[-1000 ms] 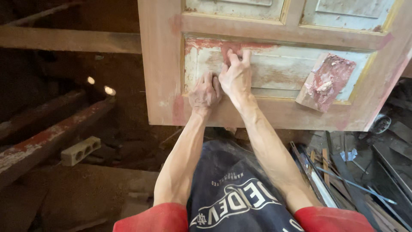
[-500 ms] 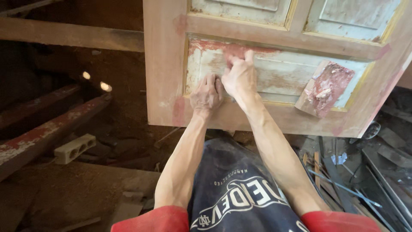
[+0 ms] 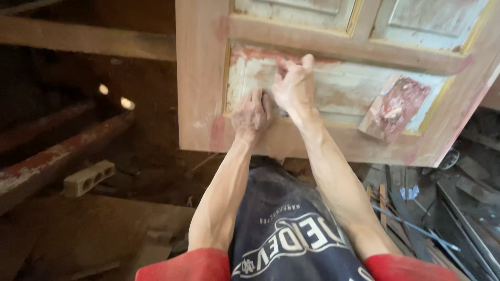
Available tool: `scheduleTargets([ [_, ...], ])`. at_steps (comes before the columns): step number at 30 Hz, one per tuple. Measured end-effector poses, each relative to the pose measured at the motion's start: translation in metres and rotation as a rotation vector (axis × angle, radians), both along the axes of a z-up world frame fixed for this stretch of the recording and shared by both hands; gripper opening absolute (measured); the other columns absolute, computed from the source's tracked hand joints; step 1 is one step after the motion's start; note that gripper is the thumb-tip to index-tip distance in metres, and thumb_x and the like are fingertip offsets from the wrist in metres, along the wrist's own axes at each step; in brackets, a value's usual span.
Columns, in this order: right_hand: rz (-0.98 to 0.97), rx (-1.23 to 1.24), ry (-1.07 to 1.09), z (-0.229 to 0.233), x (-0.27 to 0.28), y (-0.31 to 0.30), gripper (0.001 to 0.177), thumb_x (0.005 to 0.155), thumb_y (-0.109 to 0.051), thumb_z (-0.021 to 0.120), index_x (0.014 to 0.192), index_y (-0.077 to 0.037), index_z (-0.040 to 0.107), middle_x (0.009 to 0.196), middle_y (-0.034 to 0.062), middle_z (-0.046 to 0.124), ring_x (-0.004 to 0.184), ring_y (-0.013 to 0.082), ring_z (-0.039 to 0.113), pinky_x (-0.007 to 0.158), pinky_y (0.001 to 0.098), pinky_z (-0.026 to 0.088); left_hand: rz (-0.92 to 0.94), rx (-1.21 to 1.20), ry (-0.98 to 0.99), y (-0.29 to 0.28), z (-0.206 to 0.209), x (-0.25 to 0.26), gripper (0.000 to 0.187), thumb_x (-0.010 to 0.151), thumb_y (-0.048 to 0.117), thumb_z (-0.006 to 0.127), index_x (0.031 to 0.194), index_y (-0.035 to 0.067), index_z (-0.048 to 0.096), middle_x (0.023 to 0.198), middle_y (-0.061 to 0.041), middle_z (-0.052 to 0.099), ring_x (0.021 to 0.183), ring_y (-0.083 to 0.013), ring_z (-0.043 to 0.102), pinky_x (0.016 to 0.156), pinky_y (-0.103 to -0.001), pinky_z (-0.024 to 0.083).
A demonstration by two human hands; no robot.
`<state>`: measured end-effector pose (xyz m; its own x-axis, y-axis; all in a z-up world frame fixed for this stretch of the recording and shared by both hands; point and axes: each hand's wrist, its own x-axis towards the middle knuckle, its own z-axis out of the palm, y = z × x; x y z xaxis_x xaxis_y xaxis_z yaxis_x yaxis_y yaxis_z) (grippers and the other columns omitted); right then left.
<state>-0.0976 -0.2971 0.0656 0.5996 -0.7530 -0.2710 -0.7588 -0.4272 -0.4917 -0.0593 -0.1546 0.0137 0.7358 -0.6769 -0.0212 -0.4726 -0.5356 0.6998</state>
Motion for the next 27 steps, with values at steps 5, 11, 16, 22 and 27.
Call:
scheduleTargets([
  [5,-0.063,0.108,0.069,-0.001,0.011,0.002,0.026,0.082,-0.014,0.075,0.106,-0.006,0.077,0.112,0.0260,0.057,0.097,0.0388,0.063,0.088,0.0447,0.052,0.012,-0.058,-0.009,-0.003,-0.003,0.005,0.009,0.099,0.021,0.058,0.099,0.013,0.062,0.090,-0.009,0.069,0.081,-0.0313,0.068,0.068,-0.044,0.054],
  [11,0.041,0.095,0.033,0.002,0.016,0.011,0.030,0.083,-0.012,0.072,0.112,-0.007,0.079,0.104,0.0228,0.062,0.103,0.0397,0.061,0.093,0.0448,0.052,0.012,-0.011,0.018,0.002,0.000,0.001,0.008,0.099,0.021,0.059,0.099,0.014,0.064,0.089,-0.010,0.069,0.080,-0.0326,0.068,0.067,-0.046,0.053],
  [16,-0.060,0.028,0.006,0.002,0.014,0.005,0.027,0.083,-0.013,0.074,0.108,-0.004,0.077,0.111,0.0240,0.058,0.098,0.0389,0.063,0.088,0.0454,0.052,0.017,-0.016,0.021,-0.003,0.000,0.005,0.009,0.099,0.021,0.060,0.098,0.013,0.062,0.090,-0.010,0.068,0.082,-0.0331,0.068,0.068,-0.047,0.054],
  [22,-0.015,-0.020,0.034,-0.001,-0.006,-0.010,0.023,0.080,-0.012,0.077,0.103,-0.007,0.081,0.106,0.0242,0.058,0.098,0.0392,0.062,0.088,0.0452,0.053,0.001,0.018,-0.003,-0.001,-0.002,0.003,0.008,0.097,0.022,0.060,0.098,0.015,0.063,0.088,-0.008,0.068,0.081,-0.0302,0.068,0.067,-0.044,0.054],
  [27,-0.012,0.007,0.029,0.004,-0.028,-0.022,0.025,0.082,-0.013,0.079,0.106,-0.006,0.079,0.109,0.0259,0.057,0.095,0.0393,0.063,0.085,0.0449,0.054,0.004,0.020,-0.070,-0.001,-0.009,-0.002,0.007,0.099,0.023,0.060,0.096,0.017,0.062,0.088,-0.006,0.069,0.082,-0.0271,0.069,0.068,-0.042,0.055],
])
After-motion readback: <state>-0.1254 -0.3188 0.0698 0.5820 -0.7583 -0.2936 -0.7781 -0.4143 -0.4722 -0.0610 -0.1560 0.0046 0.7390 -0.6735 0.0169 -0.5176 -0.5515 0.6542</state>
